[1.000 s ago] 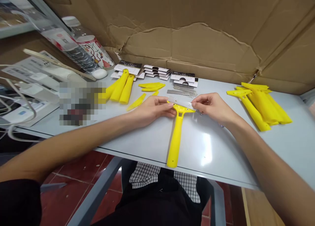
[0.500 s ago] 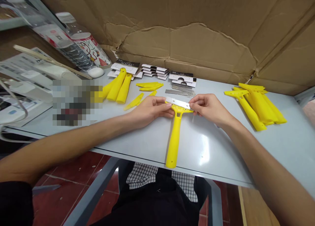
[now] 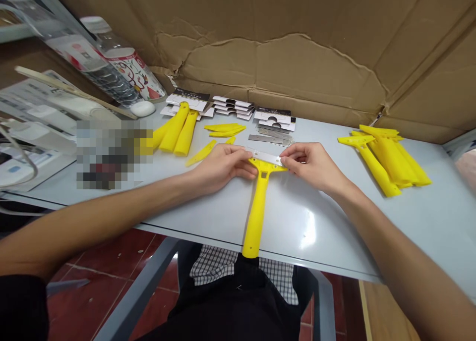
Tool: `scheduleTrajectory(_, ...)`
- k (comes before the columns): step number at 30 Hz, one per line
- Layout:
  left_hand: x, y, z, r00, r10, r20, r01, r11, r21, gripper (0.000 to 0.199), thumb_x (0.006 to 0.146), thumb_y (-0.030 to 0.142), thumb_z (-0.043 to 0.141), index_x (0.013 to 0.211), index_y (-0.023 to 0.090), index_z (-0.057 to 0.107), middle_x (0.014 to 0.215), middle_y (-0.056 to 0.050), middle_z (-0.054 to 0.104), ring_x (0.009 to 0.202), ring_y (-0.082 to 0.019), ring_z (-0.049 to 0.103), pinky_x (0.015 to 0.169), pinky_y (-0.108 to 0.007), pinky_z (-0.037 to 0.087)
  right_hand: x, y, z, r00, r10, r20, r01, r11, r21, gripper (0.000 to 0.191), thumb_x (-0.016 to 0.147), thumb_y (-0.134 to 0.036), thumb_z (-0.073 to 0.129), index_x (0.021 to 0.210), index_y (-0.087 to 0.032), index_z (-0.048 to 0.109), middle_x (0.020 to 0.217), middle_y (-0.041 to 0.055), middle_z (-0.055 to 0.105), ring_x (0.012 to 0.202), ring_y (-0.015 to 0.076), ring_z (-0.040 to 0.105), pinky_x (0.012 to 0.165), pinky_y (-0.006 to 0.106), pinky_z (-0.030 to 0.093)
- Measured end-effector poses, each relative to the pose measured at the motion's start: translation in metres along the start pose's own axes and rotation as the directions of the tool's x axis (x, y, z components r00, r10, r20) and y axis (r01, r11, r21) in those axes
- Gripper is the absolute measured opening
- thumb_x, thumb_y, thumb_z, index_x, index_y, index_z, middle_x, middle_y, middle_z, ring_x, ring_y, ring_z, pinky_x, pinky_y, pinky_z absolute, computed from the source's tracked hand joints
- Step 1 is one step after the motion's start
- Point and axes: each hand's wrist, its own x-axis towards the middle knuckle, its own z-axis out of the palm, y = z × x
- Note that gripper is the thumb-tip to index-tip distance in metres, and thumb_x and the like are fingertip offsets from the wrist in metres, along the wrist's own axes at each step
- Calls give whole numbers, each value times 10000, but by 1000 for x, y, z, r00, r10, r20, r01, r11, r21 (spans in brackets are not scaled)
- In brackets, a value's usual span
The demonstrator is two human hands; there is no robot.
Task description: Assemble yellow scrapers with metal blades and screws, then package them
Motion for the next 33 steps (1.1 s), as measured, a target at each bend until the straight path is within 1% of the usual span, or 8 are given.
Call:
scheduleTrajectory(4,0,-1,1,1000,12,-20,-12,1000,-8,199,994,80,613,844,62,743,724,-123,781,614,-157,769,650,-252,654,-1,-3,0,999,29,21,-30,998,56,222,924,-377,734,983,-167,782,675,27,689,611,146,578,602,315,435)
scheduleTrajectory(9,1,-2,0,1000,26,3,-26,999,-28,190,1000,88,627,860,59,751,741,-126,787,621,-152,770,671,-253,653,-1,-3,-3,996,72,57,-80,986,147,196,871,-287,786,1035,-182,760,627,0,671,603,150,576,623,315,433)
scheduleTrajectory(15,3,-5,-2,999,22,33,-21,999,-34,187,1003,103,640,866,56,756,809,-164,807,689,-182,790,756,-316,667,0,-3,-2,996,87,-32,-81,985,150,257,801,-279,862,1006,-198,731,611,-11,656,599,153,570,625,313,437)
scheduleTrajectory(19,2,-5,-1,999,25,47,-23,999,-39,201,1013,104,636,852,63,749,796,-152,801,692,-178,785,763,-321,661,0,-6,1,991,110,-70,-98,982,160,222,797,-242,845,973,-195,718,622,-14,628,582,142,549,576,298,409)
scheduleTrajectory(22,0,-3,0,998,43,38,-41,998,-42,204,1019,103,635,848,68,741,779,-140,794,694,-173,781,758,-315,657,-2,-6,4,988,123,-89,-108,982,157,185,833,-246,831,964,-197,711,668,-4,636,570,129,529,543,293,368)
scheduleTrajectory(27,-3,1,0,998,61,25,-60,997,-38,211,1026,88,617,850,66,731,764,-132,791,698,-168,785,759,-304,658,-2,-1,5,993,116,-8,-111,963,245,160,930,-318,784,1001,-203,699,645,-6,634,554,128,520,564,301,375)
scheduleTrajectory(30,-2,1,0,998,59,28,-58,998,-37,212,1026,85,616,853,62,736,758,-131,792,687,-166,785,748,-294,660,-1,4,4,993,118,26,-120,950,290,234,889,-347,845,1013,-189,725,663,2,645,555,126,518,560,305,368)
scheduleTrajectory(33,0,-1,0,998,42,40,-40,998,-42,202,1025,89,622,875,54,752,776,-143,798,696,-170,789,760,-296,665,1,6,4,991,130,26,-131,946,298,264,849,-336,883,1011,-172,756,675,10,649,553,122,517,555,304,363)
